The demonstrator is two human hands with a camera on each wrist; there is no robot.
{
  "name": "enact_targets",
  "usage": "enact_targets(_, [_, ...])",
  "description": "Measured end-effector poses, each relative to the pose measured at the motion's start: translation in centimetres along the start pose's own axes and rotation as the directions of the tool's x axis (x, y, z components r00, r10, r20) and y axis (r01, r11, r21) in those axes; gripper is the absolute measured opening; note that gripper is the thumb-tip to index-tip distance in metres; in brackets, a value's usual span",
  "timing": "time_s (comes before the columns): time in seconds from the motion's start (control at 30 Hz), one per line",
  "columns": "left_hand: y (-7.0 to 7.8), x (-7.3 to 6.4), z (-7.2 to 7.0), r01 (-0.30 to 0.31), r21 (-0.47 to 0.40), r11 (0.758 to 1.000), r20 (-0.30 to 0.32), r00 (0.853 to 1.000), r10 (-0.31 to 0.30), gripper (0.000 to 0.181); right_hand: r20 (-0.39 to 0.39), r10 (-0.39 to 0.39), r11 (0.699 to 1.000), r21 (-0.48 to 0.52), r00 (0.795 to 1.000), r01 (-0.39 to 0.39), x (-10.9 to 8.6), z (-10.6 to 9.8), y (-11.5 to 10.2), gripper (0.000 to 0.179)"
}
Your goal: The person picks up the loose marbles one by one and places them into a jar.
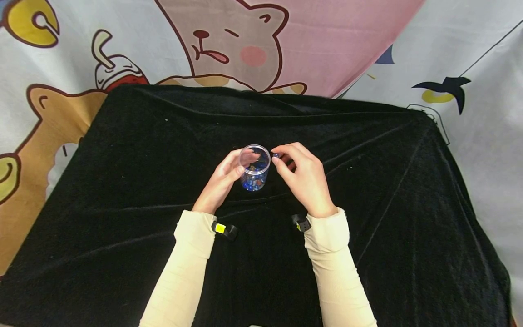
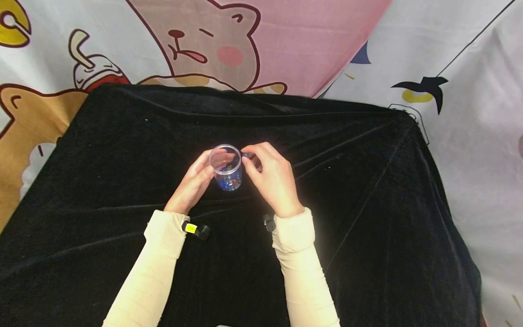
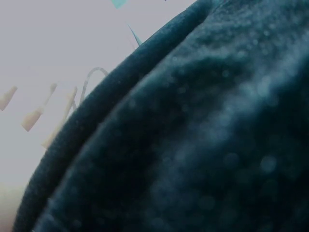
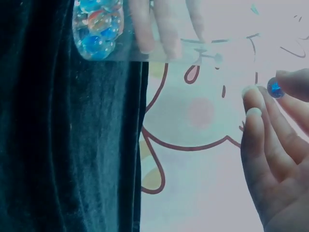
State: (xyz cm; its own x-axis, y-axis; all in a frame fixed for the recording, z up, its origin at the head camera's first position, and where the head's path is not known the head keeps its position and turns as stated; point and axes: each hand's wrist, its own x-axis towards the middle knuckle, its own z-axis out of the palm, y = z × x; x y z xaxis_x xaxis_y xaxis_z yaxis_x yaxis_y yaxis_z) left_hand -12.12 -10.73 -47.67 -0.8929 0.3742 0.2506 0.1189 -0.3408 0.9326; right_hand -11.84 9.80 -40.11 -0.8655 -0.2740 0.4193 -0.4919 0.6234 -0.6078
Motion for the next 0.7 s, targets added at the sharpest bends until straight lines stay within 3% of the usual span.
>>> enact_targets(0.3, [0.1,0.1,0.0,0.002,0.0,1.0,0.005,1.0,-0.002,0.04,-0.027,-0.076,0.997,0.022,0.997,0.077,0.1,0.1,-1.5,0.019])
enact_targets(0.7, [-0.3,-0.3,-0.2,0.073,0.05,0.996,-0.016,0.997,-0.072,0.041,0.005,-0.093,0.996,0.007,0.996,0.093,-0.4,0.9,-2.2,0.022])
